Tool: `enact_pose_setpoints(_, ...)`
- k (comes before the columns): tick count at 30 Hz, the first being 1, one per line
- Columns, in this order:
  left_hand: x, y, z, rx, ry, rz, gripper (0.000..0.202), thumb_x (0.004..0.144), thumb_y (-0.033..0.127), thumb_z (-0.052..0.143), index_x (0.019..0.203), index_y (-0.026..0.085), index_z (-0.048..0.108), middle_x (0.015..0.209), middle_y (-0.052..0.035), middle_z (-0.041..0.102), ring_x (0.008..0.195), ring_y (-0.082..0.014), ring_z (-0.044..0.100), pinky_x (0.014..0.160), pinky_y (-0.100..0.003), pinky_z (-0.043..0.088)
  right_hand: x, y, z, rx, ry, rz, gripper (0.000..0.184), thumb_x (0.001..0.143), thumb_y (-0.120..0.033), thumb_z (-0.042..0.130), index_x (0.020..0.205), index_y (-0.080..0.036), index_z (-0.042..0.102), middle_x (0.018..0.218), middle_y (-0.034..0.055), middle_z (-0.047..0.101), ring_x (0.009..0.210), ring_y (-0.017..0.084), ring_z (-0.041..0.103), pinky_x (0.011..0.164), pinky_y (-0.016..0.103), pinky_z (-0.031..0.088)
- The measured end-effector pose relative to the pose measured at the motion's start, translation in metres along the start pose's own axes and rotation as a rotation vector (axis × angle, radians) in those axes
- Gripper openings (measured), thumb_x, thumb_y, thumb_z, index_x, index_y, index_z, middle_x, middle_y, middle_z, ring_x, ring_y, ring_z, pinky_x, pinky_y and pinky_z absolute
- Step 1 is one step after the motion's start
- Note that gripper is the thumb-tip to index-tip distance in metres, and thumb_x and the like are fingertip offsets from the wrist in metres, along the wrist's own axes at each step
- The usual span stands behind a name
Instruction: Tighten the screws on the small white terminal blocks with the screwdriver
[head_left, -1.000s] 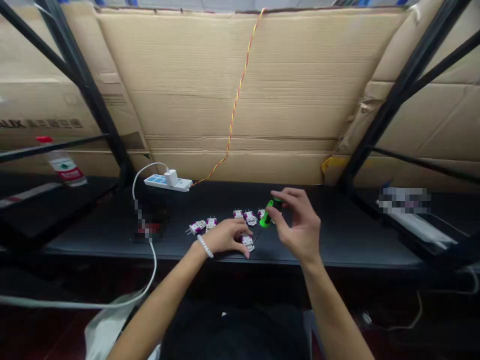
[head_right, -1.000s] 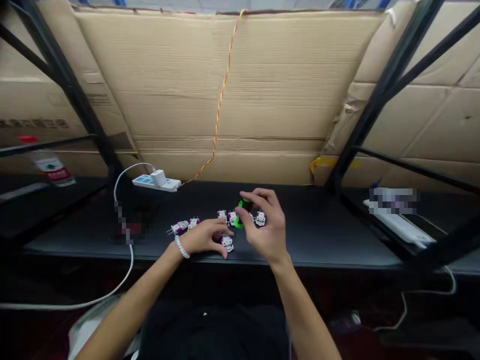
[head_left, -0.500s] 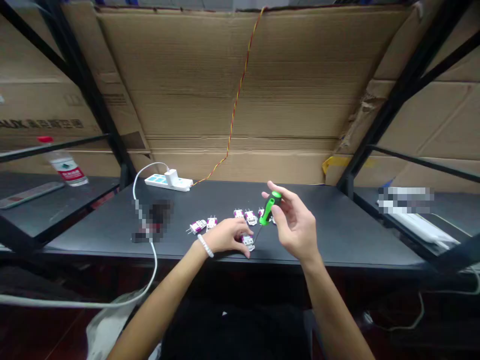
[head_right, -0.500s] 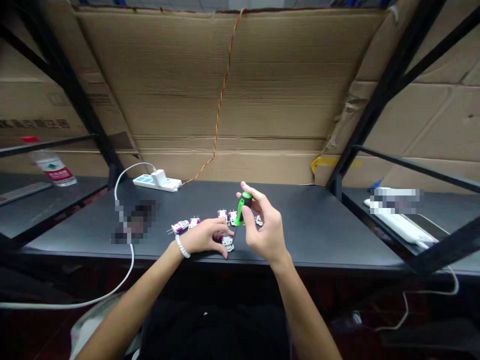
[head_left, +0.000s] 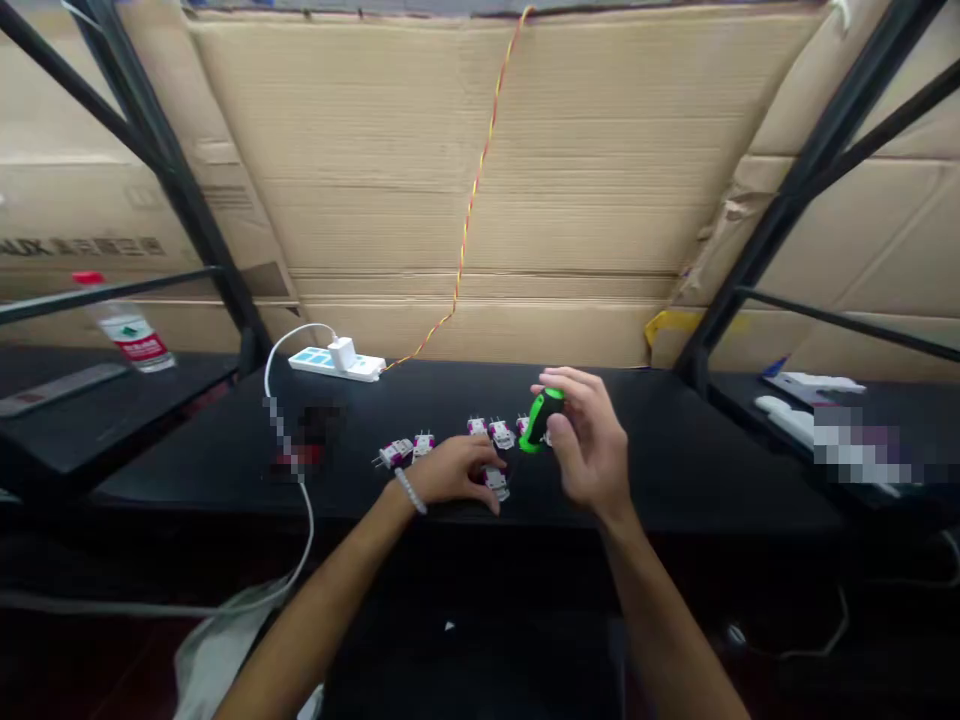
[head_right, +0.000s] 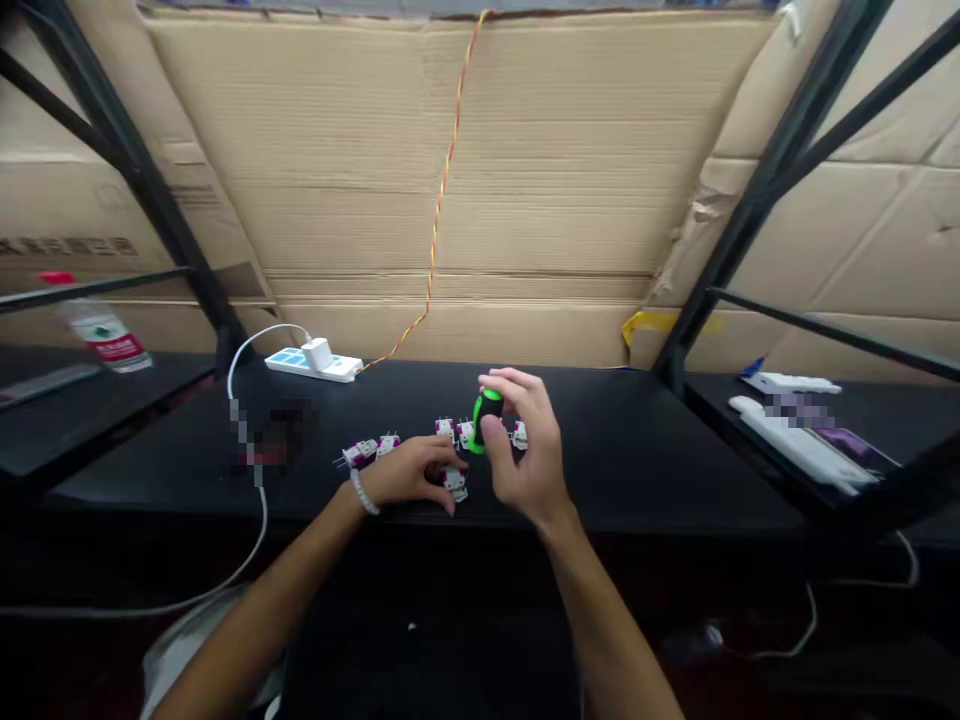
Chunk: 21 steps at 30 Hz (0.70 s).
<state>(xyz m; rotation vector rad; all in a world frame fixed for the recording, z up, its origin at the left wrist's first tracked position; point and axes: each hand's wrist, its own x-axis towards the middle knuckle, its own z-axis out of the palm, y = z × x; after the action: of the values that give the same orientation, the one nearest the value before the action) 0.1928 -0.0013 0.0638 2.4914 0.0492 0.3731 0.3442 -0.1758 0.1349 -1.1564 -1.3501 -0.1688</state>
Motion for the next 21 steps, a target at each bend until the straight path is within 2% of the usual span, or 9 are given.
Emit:
enact_pose_setpoints(2,0.0000,0.0001,0.0000,0.007,0.002,-0.001,0.061,0.071,0.062,0.093,0.110,0.018,0.080,0.093,-0.0028,0.065,0.079,-0.0172,0.061,0.070,-0.026,0.046,0.0002,-0.0005,0.0005,-0.100,0.077,-0.008,0.036,0.093,-0.035,0.078,0.128,-0.028,0.073,0.125,0.0098,0.061,0.101,0.025,0.068,0.088,0.044,0.061)
enact_pose_setpoints(3,0.0000,0.0002,0.0000,0.007,0.006,-0.001,0.061,0.071,0.062,0.093,0.110,0.017,0.080,0.092,-0.0026,0.064,0.079,-0.0172,0.060,0.070,-0.026,0.046,0.0004,-0.0006,0.0007,-0.125,0.087,0.002,0.036,0.092,-0.034,0.078,0.128,-0.028,0.073,0.123,0.0093,0.061,0.098,0.024,0.068,0.087,0.043,0.061)
enact_pose_setpoints(6,0.0001,-0.0001,0.0001,-0.003,0.007,0.009,0.061,0.071,0.061,0.094,0.111,0.017,0.080,0.092,-0.0028,0.065,0.079,-0.0173,0.060,0.071,-0.026,0.046,0.0006,-0.0009,0.0007,-0.050,-0.004,0.039,0.039,0.104,-0.029,0.059,0.143,-0.030,0.064,0.128,0.0102,0.066,0.110,0.025,0.069,0.097,0.045,0.060)
enact_pose_setpoints(8,0.0001,-0.0004,0.0002,0.001,0.005,0.013,0.062,0.071,0.060,0.094,0.112,0.017,0.080,0.094,-0.0034,0.066,0.081,-0.0178,0.061,0.071,-0.026,0.046,0.0004,-0.0011,0.0005,0.016,-0.054,0.051,0.042,0.107,-0.029,0.051,0.148,-0.030,0.059,0.134,0.0108,0.067,0.119,0.027,0.068,0.102,0.048,0.059)
enact_pose_setpoints(13,0.0001,0.0005,-0.0002,0.021,0.004,0.010,0.062,0.073,0.063,0.091,0.113,0.018,0.079,0.095,-0.0039,0.067,0.081,-0.0182,0.062,0.072,-0.026,0.047,0.0006,-0.0006,0.0008,-0.149,0.110,0.015,0.035,0.094,-0.035,0.077,0.128,-0.029,0.074,0.122,0.0096,0.064,0.105,0.026,0.068,0.085,0.042,0.063)
enact_pose_setpoints(15,0.0000,0.0008,-0.0004,0.015,0.001,0.015,0.062,0.074,0.065,0.090,0.112,0.017,0.079,0.095,-0.0041,0.067,0.081,-0.0181,0.063,0.072,-0.027,0.048,0.0008,0.0002,0.0004,-0.141,0.084,0.014,0.035,0.099,-0.033,0.070,0.133,-0.030,0.072,0.123,0.0097,0.065,0.106,0.026,0.069,0.089,0.044,0.062)
enact_pose_setpoints(18,-0.0002,0.0007,-0.0005,0.009,0.005,0.019,0.062,0.075,0.065,0.089,0.112,0.017,0.079,0.093,-0.0038,0.066,0.080,-0.0178,0.063,0.071,-0.026,0.048,0.0007,0.0008,-0.0009,-0.015,-0.031,0.020,0.043,0.108,-0.027,0.050,0.150,-0.031,0.059,0.134,0.0103,0.067,0.119,0.027,0.069,0.103,0.049,0.059)
enact_pose_setpoints(19,-0.0003,0.0005,-0.0004,0.007,0.005,0.023,0.062,0.075,0.065,0.089,0.112,0.017,0.079,0.093,-0.0038,0.066,0.080,-0.0178,0.063,0.071,-0.026,0.048,0.0006,0.0007,-0.0011,-0.002,-0.037,0.016,0.043,0.108,-0.027,0.049,0.150,-0.031,0.059,0.135,0.0104,0.068,0.121,0.027,0.069,0.104,0.049,0.058)
enact_pose_setpoints(21,-0.0003,0.0001,-0.0001,0.007,0.006,0.026,0.061,0.074,0.065,0.090,0.112,0.017,0.079,0.094,-0.0039,0.066,0.080,-0.0177,0.062,0.071,-0.026,0.048,0.0007,0.0000,-0.0010,-0.061,0.010,0.008,0.040,0.103,-0.032,0.061,0.142,-0.030,0.065,0.131,0.0107,0.067,0.117,0.028,0.068,0.098,0.047,0.061)
